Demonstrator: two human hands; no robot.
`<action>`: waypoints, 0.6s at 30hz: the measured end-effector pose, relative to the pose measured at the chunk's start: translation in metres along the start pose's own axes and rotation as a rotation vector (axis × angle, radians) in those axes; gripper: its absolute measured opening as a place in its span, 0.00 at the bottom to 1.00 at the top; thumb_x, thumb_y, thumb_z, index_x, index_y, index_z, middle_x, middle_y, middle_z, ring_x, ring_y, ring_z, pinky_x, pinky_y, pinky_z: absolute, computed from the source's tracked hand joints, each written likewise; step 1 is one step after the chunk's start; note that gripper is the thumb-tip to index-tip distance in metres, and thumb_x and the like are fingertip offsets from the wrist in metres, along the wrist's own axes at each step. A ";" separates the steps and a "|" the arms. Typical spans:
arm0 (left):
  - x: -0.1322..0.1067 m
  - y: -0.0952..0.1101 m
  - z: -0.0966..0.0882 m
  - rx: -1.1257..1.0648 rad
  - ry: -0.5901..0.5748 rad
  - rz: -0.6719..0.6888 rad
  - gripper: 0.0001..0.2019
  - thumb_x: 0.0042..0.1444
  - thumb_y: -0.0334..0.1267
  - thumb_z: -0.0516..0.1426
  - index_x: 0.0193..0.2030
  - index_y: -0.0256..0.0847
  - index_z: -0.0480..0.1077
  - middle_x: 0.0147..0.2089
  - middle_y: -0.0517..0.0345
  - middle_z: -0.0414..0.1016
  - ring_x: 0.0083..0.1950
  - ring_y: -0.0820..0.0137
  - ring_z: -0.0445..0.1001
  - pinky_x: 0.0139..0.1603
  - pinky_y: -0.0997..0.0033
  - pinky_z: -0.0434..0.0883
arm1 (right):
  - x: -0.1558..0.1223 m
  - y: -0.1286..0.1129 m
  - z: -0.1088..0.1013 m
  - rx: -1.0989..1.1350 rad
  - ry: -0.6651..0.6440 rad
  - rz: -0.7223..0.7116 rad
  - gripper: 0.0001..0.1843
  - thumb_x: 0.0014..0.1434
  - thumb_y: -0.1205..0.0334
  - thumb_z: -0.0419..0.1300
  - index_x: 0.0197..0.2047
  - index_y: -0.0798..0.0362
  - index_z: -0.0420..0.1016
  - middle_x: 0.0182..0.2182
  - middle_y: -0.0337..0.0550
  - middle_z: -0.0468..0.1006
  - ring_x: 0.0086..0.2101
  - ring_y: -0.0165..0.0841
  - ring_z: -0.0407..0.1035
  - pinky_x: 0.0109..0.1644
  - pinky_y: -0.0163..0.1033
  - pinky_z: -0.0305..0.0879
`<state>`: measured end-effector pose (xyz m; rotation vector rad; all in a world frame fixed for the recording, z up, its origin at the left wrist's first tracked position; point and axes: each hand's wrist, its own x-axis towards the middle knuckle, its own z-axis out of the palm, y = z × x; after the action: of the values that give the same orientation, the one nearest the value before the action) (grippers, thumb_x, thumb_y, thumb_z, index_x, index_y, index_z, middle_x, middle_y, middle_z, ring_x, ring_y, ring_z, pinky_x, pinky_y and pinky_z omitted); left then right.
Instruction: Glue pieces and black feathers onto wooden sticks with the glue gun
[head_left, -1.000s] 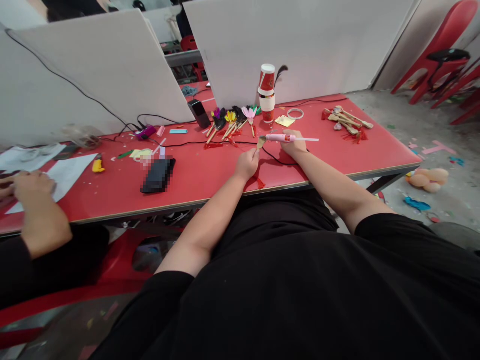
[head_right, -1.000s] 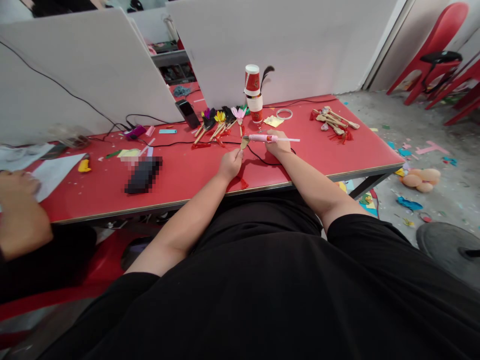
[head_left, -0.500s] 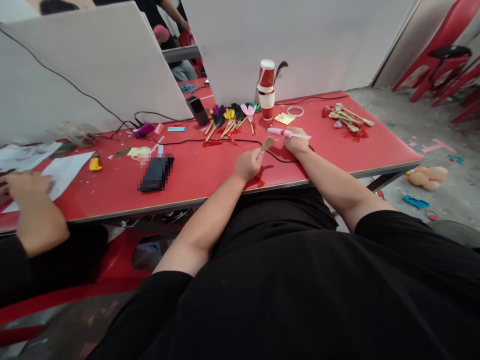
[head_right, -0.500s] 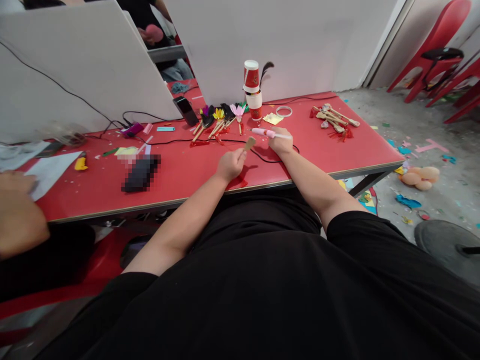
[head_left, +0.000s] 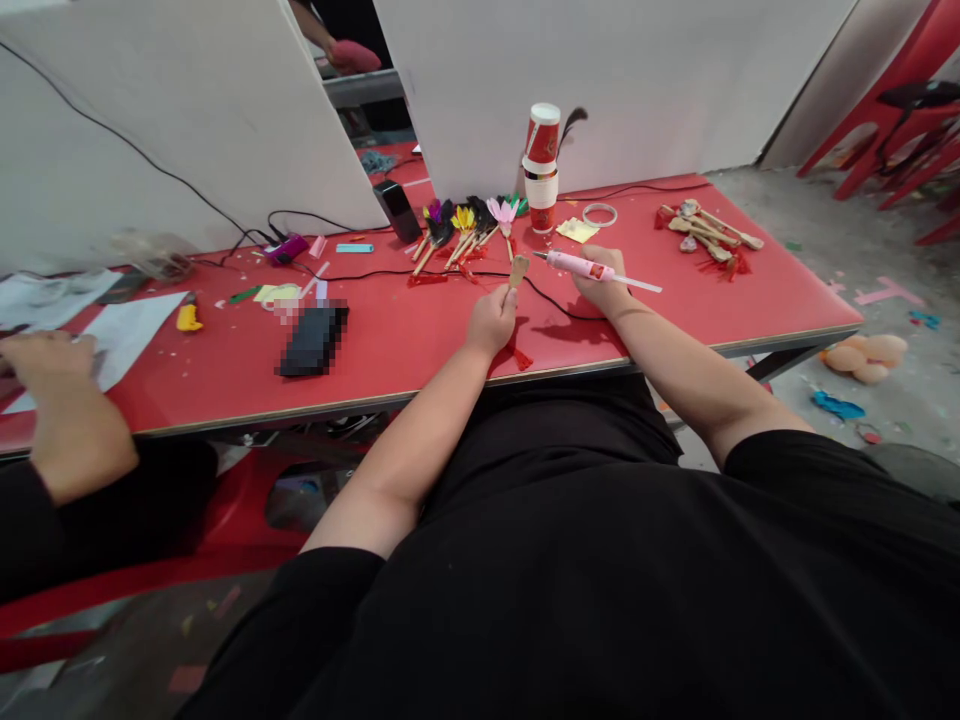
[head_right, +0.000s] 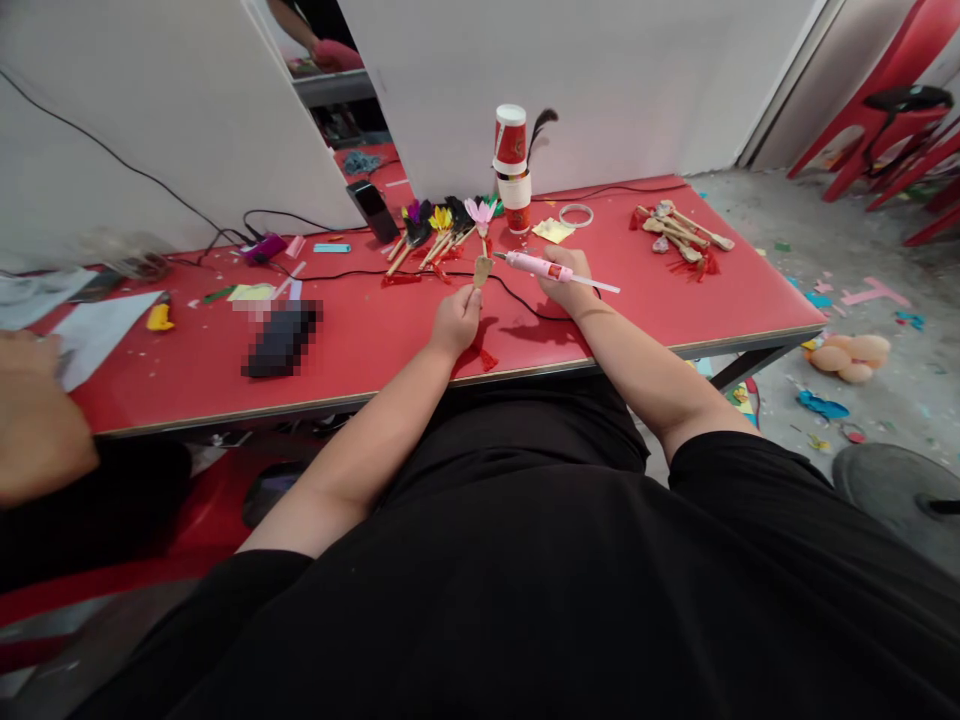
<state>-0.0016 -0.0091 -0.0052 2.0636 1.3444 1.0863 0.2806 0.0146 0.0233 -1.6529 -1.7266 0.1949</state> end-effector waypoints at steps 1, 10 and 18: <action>0.000 0.000 0.000 0.002 -0.008 -0.002 0.21 0.90 0.50 0.56 0.40 0.48 0.74 0.40 0.48 0.85 0.45 0.51 0.85 0.54 0.53 0.75 | -0.002 -0.002 0.000 -0.005 -0.021 -0.026 0.19 0.71 0.65 0.69 0.33 0.44 0.64 0.30 0.39 0.70 0.36 0.42 0.71 0.50 0.51 0.75; 0.000 0.008 0.000 -0.184 0.035 -0.029 0.22 0.85 0.49 0.64 0.35 0.48 0.74 0.34 0.52 0.80 0.40 0.56 0.78 0.49 0.57 0.71 | -0.007 -0.010 0.001 0.020 -0.089 -0.058 0.13 0.71 0.51 0.69 0.37 0.45 0.75 0.33 0.49 0.76 0.45 0.57 0.81 0.57 0.61 0.82; -0.002 0.026 0.000 -0.531 0.055 -0.225 0.24 0.79 0.56 0.72 0.35 0.46 0.75 0.27 0.62 0.70 0.31 0.67 0.70 0.39 0.66 0.67 | -0.002 -0.023 0.003 0.323 -0.139 0.140 0.08 0.72 0.49 0.67 0.45 0.43 0.77 0.26 0.41 0.74 0.32 0.47 0.78 0.39 0.51 0.85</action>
<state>0.0123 -0.0217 0.0122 1.4734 1.1240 1.2420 0.2600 0.0095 0.0337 -1.5469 -1.5808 0.6336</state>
